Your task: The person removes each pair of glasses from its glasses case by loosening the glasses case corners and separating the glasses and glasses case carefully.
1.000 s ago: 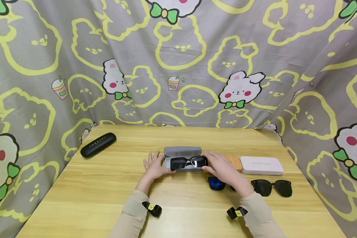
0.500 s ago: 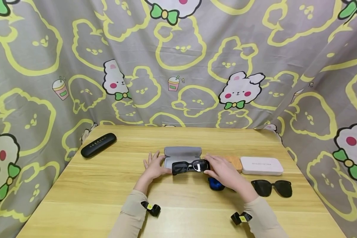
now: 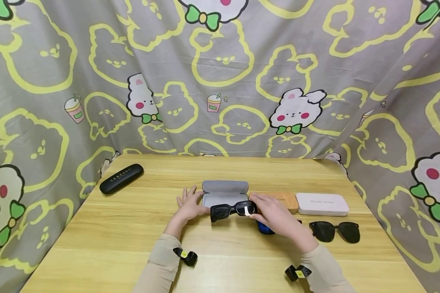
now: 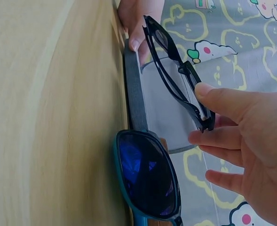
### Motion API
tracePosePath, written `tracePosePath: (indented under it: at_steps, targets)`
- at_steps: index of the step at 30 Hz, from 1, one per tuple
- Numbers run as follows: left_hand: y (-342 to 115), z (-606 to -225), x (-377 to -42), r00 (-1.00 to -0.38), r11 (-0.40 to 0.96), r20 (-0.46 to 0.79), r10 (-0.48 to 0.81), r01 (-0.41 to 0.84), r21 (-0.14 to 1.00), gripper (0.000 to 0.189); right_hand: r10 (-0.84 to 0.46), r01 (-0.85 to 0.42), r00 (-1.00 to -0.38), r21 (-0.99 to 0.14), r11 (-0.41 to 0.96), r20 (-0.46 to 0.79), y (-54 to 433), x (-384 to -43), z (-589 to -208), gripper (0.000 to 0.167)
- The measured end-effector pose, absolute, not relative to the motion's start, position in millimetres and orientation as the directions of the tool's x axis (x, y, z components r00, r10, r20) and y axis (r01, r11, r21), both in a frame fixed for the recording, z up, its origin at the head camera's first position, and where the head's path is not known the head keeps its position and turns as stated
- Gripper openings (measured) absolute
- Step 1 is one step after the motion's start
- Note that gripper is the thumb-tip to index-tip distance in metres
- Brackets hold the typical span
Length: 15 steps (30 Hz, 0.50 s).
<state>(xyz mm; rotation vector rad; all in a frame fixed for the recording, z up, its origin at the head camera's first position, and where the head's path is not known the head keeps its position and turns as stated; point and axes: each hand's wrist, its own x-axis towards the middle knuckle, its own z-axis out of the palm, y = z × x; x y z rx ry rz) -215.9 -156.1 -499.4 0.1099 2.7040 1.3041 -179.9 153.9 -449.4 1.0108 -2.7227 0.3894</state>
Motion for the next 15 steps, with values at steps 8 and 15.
tracePosePath:
  at_steps: [8,15]
  targets:
    - [-155.0,-498.8,-215.6,-0.990,0.625,-0.082,0.114,0.007,0.781,0.070,-0.635,-0.679,-0.728,-0.138,0.721,0.260,150.2,-175.9,-449.1,0.057]
    - [-153.7,-500.5,-216.7,-0.992,0.623,-0.087,0.092,-0.011,0.782,0.074,-0.643,-0.682,-0.726,-0.138,0.718,0.244,146.3,-173.7,-450.2,0.056]
